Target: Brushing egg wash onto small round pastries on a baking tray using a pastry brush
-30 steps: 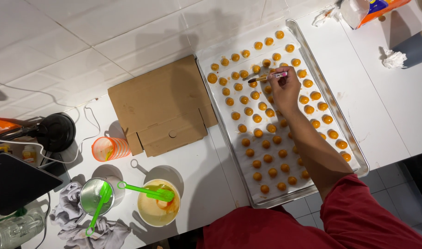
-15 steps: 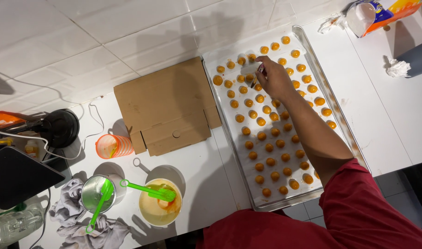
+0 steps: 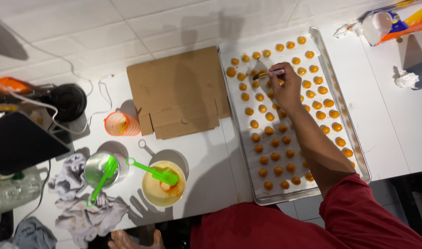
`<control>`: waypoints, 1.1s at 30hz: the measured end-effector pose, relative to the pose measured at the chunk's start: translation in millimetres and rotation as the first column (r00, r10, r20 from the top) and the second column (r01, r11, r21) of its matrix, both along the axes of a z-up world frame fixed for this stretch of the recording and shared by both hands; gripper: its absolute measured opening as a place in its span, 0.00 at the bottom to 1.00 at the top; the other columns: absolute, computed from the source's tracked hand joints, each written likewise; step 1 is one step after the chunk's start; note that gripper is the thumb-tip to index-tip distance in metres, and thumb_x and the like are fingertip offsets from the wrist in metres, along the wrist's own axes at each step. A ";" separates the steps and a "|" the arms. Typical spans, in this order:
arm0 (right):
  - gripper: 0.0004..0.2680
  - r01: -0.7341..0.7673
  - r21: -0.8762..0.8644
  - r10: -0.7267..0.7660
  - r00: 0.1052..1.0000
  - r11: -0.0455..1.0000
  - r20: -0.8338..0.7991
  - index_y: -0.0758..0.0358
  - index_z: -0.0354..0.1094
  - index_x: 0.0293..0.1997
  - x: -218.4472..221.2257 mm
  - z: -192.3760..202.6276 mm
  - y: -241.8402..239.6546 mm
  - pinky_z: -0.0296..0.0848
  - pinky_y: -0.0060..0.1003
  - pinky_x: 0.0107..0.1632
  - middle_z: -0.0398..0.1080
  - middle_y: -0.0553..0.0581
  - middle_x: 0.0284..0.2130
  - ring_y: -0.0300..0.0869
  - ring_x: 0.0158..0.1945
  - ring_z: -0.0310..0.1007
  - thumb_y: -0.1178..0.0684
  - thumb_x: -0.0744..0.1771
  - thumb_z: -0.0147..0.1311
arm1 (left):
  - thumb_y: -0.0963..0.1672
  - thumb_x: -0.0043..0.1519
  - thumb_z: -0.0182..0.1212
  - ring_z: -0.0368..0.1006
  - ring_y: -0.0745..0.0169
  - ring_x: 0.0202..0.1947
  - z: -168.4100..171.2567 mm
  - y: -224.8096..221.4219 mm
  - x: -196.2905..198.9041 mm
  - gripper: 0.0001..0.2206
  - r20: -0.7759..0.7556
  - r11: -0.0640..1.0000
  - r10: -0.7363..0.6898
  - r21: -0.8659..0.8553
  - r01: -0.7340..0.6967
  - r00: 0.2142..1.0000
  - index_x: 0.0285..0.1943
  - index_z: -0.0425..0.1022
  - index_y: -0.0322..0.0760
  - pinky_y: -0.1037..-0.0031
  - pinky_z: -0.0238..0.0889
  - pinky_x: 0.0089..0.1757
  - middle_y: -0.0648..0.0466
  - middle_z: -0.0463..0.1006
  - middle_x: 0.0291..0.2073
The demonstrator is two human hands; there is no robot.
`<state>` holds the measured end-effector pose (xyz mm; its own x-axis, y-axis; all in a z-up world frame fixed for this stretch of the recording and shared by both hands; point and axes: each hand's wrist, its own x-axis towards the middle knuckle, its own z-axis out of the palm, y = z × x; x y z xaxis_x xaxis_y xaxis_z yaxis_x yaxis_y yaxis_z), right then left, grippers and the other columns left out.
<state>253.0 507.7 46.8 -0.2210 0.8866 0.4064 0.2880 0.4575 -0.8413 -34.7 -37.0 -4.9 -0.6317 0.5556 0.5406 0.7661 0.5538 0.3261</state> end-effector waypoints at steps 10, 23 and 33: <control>0.05 -0.479 -0.120 0.469 0.877 0.870 -0.102 0.69 0.71 0.43 -115.6 61.6 -260.1 0.78 0.40 0.46 0.78 0.64 0.38 0.48 0.42 0.81 0.67 0.67 0.64 | 0.66 0.61 0.52 0.61 0.26 0.66 21.7 13.6 -15.2 0.48 -0.021 0.954 -0.137 0.267 0.138 0.990 0.72 0.59 0.20 0.35 0.48 0.63 0.28 0.66 0.65; 0.04 -0.482 0.077 0.375 0.764 0.873 0.525 0.62 0.73 0.41 -184.9 0.0 -344.3 0.75 0.42 0.42 0.77 0.59 0.28 0.51 0.33 0.75 0.61 0.66 0.64 | 0.64 0.65 0.42 0.77 0.36 0.50 47.2 -19.3 -92.0 0.44 -0.049 0.867 -0.293 0.408 0.287 0.955 0.62 0.69 0.15 0.55 0.74 0.51 0.33 0.77 0.51; 0.03 -0.253 0.033 0.197 0.823 0.967 0.533 0.65 0.74 0.41 -188.4 26.4 -378.7 0.75 0.43 0.43 0.76 0.62 0.29 0.53 0.37 0.75 0.63 0.67 0.63 | 0.62 0.65 0.47 0.76 0.35 0.50 56.2 -13.7 -137.0 0.41 -0.093 0.716 -0.544 0.468 0.519 0.834 0.62 0.67 0.15 0.53 0.73 0.52 0.33 0.77 0.50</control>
